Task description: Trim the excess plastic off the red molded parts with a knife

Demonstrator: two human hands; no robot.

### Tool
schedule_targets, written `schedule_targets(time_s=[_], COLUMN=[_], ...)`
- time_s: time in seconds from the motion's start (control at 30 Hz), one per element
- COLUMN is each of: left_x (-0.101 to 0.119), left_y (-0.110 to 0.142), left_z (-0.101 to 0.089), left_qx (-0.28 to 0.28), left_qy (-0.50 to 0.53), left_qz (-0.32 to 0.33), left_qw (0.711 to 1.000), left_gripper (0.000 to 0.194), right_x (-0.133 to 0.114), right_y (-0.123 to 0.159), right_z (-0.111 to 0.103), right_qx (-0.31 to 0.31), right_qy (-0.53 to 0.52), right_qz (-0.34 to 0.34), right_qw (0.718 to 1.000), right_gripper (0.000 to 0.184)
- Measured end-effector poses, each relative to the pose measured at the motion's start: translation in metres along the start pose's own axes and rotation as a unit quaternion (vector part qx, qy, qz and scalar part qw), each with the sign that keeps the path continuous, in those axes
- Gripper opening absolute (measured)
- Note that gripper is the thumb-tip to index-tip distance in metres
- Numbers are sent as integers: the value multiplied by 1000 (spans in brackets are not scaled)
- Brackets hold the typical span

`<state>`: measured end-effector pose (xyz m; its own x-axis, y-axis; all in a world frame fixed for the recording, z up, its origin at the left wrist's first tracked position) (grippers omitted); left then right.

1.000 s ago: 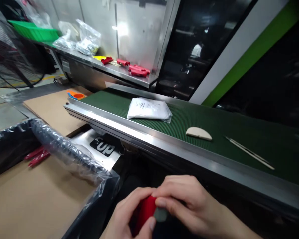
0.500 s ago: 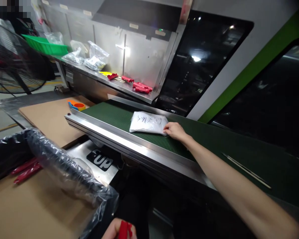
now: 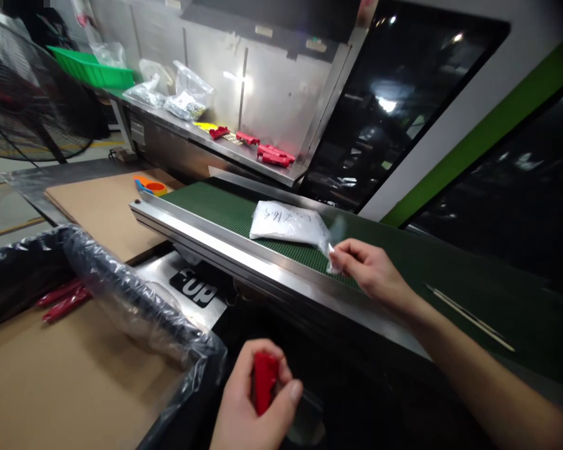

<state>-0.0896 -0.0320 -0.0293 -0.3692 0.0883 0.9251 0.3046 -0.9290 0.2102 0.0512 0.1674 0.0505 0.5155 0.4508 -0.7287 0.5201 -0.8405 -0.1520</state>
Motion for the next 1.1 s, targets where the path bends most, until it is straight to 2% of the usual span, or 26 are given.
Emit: schedule_targets(time_s=[0.13, 0.23, 0.3, 0.37, 0.47, 0.67, 0.8, 0.83, 0.93, 0.97, 1.1], left_x=[10, 1, -10, -21, -32, -35, -36, -37, -43, -45, -50], left_y=[-4, -2, 2, 6, 8, 3, 0, 0, 3, 5, 13], left_z=[18, 22, 21, 20, 18, 23, 28, 28, 29, 29, 32], left_qx=[-36, -73, -91, -100, -95, -82, -77, -85, -135, -152, -204], left_qy=[18, 1, -16, -38, -89, -255, -349, -370, -417, -427, -453], left_qz=[34, 24, -10, -41, -43, 37, 104, 130, 215, 237, 291], left_qw=[999, 997, 996, 993, 991, 963, 928, 916, 873, 860, 818], left_gripper=[33, 29, 25, 23, 23, 17, 29, 34, 48, 51, 59], right_x=[-30, -28, -19, -8, 5, 15, 5, 1, -10, -13, -15], right_y=[85, 123, 138, 148, 160, 169, 175, 176, 182, 183, 186], right_z=[41, 64, 72, 75, 72, 61, 54, 54, 55, 55, 54], right_qx=[-99, -99, -91, -84, -20, 66, 138, 128, 38, 15, -6], right_qy=[-108, -192, -209, -210, -187, -122, -72, -58, -54, -68, -113], right_qz=[22, 56, 78, 92, 108, 98, 52, 34, -3, 0, 44], right_qw=[989, 975, 971, 970, 976, 985, 986, 989, 998, 998, 993], right_gripper=[31, 32, 33, 33, 34, 31, 12, 7, 7, 6, 10])
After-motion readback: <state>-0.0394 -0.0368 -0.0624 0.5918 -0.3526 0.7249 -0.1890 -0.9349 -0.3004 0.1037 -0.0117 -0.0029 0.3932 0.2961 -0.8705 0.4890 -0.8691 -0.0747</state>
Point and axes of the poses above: each hand's wrist, its own y-axis away from the middle knuckle, its own z-axis out of the palm, x = y × z, the point moved 2 cm from there along -y, towards the middle knuckle, and after that the axes turned 4 degrees about -y, right-handed, at the moved point
